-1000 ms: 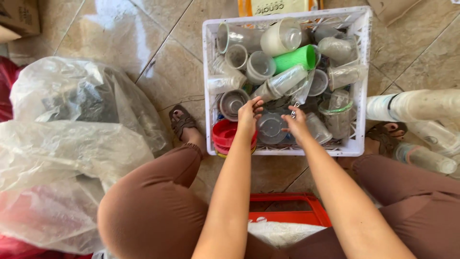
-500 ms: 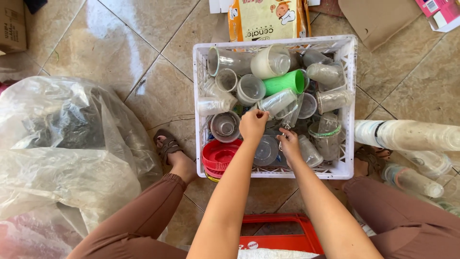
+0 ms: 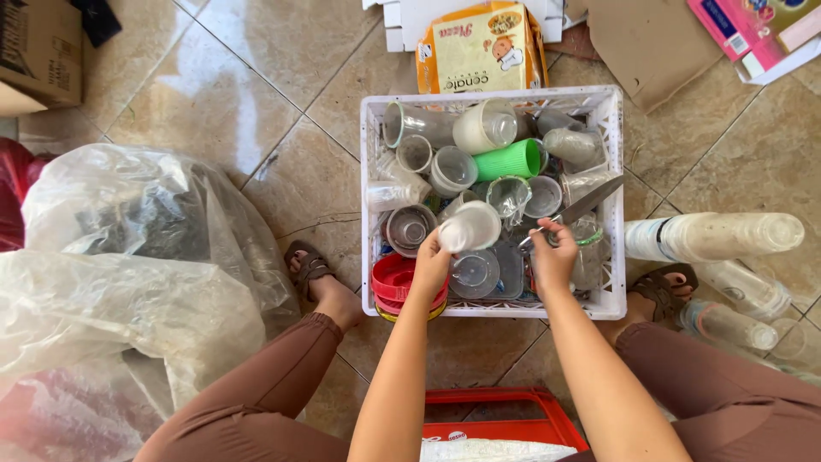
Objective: Using a knife to scrape and clean plastic cups from a basket.
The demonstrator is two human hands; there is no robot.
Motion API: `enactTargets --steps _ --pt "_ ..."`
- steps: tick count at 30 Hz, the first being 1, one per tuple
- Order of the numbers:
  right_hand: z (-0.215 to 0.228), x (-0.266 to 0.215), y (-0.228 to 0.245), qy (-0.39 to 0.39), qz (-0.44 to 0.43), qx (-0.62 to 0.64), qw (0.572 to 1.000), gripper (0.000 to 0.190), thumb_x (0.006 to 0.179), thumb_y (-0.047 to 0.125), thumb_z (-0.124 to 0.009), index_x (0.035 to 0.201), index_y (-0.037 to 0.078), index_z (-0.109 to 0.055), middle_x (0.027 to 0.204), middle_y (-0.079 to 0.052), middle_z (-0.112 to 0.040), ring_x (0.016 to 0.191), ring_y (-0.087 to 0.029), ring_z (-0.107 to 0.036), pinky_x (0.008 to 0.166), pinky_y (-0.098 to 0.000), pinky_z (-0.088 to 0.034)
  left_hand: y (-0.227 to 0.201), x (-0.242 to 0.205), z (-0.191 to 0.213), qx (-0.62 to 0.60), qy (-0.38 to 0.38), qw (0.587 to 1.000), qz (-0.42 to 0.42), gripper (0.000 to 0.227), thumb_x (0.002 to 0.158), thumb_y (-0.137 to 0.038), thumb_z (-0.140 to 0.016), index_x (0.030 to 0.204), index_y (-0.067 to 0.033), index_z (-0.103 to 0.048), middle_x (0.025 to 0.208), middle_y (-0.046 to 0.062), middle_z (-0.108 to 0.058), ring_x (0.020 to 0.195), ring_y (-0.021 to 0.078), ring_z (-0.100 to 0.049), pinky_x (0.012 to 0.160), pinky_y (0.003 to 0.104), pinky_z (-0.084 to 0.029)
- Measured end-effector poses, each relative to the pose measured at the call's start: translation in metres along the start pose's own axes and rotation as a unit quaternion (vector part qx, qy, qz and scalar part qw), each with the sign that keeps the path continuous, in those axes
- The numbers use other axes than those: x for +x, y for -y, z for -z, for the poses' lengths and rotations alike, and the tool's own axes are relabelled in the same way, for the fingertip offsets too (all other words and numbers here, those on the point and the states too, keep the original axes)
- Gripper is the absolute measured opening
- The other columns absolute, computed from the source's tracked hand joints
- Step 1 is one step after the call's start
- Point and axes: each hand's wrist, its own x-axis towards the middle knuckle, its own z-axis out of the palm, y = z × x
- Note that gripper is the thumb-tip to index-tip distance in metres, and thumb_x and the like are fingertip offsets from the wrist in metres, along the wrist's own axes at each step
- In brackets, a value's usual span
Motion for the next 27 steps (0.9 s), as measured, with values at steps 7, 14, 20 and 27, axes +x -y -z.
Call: enactTargets --steps 7,14,20,27 --pt "0.009 -0.013 0.156 0.098 -0.012 0.211 0.972 0.012 0.097 -0.001 -0.057 0.104 0.008 -0.062 0.095 -0.002 -0.061 0.077 -0.01 -0.065 0.073 -0.0303 -0.067 -0.031 -0.01 -0.007 -0.003 0.108 0.985 -0.137 0.007 0.097 -0.015 -0.063 0.097 -0.0093 -0.066 0.068 0.01 -0.064 0.069 0.0148 -0.053 0.063 0.029 -0.043" --pt "0.076 -0.034 0.274 0.244 0.057 0.164 0.954 0.03 0.094 0.014 -0.054 0.115 -0.001 -0.07 0.093 -0.001 -0.056 0.065 -0.005 -0.059 0.053 -0.0206 -0.052 -0.196 -0.076 -0.015 0.296 0.142 0.893 -0.309 0.007 0.094 -0.025 -0.064 0.091 -0.0201 -0.06 0.07 0.007 -0.064 0.069 0.0356 -0.062 0.067 0.045 -0.05" --pt "0.109 -0.076 0.312 0.266 0.034 0.1 0.958 0.049 0.101 0.04 -0.052 0.116 -0.003 -0.07 0.073 -0.001 -0.045 0.059 -0.009 -0.044 0.04 -0.0226 -0.038 -0.227 -0.103 -0.022 0.433 0.062 0.706 -0.557 0.009 0.096 -0.022 -0.057 0.089 -0.0205 -0.053 0.072 -0.003 -0.054 0.069 0.0205 -0.06 0.06 0.032 -0.051" --pt "0.098 -0.028 0.232 0.204 -0.051 0.198 0.957 0.047 0.1 0.049 -0.058 0.104 0.004 -0.073 0.081 -0.003 -0.054 0.056 -0.01 -0.049 0.04 -0.0242 -0.041 -0.192 -0.085 -0.04 0.241 -0.023 0.749 -0.617 0.006 0.101 -0.007 -0.056 0.096 -0.0099 -0.058 0.127 0.007 -0.07 0.079 0.0309 -0.072 0.067 0.034 -0.058"
